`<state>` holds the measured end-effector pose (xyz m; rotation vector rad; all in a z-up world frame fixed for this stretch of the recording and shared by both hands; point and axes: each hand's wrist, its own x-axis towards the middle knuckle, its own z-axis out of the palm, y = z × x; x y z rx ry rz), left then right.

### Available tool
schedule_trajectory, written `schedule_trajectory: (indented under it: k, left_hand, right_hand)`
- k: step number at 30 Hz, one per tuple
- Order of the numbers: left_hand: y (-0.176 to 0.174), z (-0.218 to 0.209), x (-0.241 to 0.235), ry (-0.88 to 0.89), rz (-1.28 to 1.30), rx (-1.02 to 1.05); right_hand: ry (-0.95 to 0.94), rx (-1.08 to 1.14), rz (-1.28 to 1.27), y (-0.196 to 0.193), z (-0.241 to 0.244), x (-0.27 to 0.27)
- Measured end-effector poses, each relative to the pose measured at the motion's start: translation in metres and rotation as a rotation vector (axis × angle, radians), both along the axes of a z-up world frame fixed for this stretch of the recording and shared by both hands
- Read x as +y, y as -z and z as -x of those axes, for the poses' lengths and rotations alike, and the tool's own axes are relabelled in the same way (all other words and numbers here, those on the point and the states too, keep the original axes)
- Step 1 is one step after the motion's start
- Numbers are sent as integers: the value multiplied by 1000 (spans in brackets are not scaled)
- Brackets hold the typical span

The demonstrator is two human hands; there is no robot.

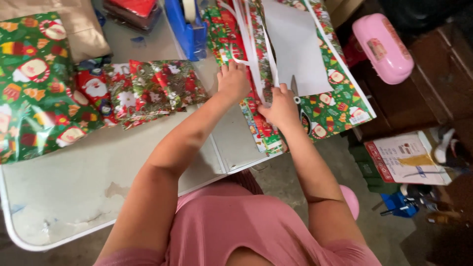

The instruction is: Wrapping small books or rectangular items in decorative Christmas wrapping paper using tape and scissors.

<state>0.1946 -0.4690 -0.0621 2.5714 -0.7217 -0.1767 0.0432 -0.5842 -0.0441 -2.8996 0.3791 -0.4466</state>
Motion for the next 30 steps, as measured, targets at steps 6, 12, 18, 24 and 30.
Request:
schedule_trajectory:
  k: [6, 12, 18, 24, 30]
  left_hand:
    - [-13, 15, 73, 82, -441, -172]
    - [-21, 36, 129, -22, -560, -260]
    - [13, 15, 153, -21, -459, -496]
    - [13, 34, 135, 21, -361, -591]
    - [-12, 42, 118, 155, -199, -554]
  right_hand:
    - [55, 179, 161, 10, -19, 5]
    - [44, -98, 147, 35, -22, -21]
    - [68, -175, -205, 24, -7, -45]
    - [116, -181, -291, 28, -6, -56]
    - [163, -221, -452, 31, -1, -63]
